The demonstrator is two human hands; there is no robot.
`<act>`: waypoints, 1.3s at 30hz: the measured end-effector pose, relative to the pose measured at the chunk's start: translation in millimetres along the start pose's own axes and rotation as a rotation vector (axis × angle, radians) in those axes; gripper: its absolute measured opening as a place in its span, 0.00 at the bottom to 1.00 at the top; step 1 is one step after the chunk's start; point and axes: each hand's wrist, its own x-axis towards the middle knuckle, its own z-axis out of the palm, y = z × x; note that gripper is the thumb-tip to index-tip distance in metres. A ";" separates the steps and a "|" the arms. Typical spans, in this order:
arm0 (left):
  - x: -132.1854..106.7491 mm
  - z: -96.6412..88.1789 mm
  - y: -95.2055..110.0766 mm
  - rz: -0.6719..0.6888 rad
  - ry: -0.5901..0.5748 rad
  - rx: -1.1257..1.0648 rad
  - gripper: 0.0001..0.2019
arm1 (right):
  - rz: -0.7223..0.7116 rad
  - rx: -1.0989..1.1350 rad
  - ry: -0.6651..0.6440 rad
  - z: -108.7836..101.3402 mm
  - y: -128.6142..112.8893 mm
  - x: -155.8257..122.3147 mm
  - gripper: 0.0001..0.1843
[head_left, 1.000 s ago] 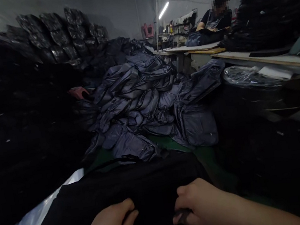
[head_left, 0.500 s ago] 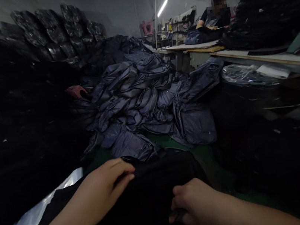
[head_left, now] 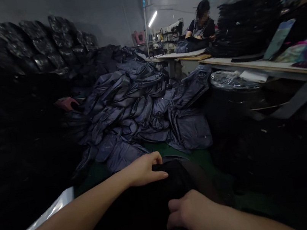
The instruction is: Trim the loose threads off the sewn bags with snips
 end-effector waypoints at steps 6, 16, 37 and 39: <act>-29.0 -64.7 12.0 -0.107 0.360 -0.244 0.17 | 0.080 0.325 0.707 -44.0 16.3 -18.3 0.08; -72.0 -121.4 80.8 -0.010 1.068 -0.577 0.22 | 0.236 0.782 1.121 -135.5 21.7 24.3 0.24; -71.3 -77.0 70.9 -0.078 1.275 -1.199 0.15 | 0.244 0.677 0.867 -159.7 40.7 86.2 0.16; -76.7 -79.4 64.8 -0.088 1.234 -1.214 0.15 | 0.234 0.999 0.843 -155.5 45.0 89.8 0.17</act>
